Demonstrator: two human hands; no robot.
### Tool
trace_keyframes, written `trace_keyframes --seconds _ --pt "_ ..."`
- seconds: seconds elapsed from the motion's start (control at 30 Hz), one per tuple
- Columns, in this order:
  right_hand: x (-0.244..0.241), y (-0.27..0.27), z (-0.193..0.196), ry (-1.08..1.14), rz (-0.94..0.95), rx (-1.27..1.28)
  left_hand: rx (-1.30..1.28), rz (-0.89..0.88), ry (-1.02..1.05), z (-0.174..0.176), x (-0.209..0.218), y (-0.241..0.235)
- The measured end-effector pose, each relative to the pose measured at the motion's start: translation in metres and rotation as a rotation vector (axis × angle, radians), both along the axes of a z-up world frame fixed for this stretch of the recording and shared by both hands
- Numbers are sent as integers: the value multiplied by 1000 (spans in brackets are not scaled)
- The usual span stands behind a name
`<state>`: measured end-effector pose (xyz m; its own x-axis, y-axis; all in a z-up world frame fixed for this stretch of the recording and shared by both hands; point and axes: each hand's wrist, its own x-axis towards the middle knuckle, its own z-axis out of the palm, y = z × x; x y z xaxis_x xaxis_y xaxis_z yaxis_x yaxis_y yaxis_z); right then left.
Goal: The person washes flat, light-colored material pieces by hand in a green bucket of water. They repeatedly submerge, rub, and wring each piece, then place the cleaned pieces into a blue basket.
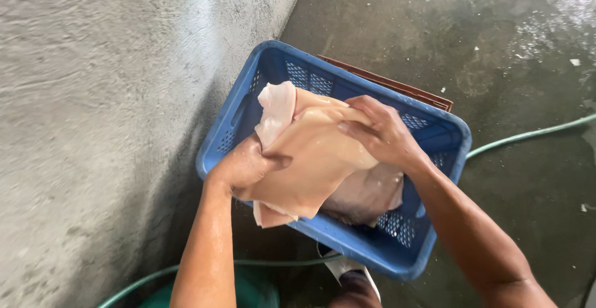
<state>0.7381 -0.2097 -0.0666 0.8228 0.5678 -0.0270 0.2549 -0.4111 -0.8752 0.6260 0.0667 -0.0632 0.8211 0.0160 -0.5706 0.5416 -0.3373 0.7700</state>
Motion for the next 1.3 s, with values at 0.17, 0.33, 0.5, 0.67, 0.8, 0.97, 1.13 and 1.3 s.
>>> trace_keyframes --seconds 0.17,0.33,0.5,0.67,0.8,0.97,1.13,1.3 --pt "41 49 -121 -52 -38 -317 172 143 65 -87 44 15" --pt "0 93 -228 -526 110 -733 643 4 207 -161 54 -24" --pt "-24 83 -260 -390 62 -666 702 -292 320 -207 60 -54" --pt "-10 80 -230 -189 165 -685 661 -145 181 -192 45 -62" --pt "-18 85 -190 -204 161 -643 646 -22 10 -150 23 -68" --pt "-50 95 -112 -356 136 -374 625 142 -270 -79 -22 -65" --pt "-98 116 -24 -481 215 -221 703 289 -422 -5 -92 -54" --pt "-171 136 55 -508 333 -85 808 405 -441 61 -178 -45"
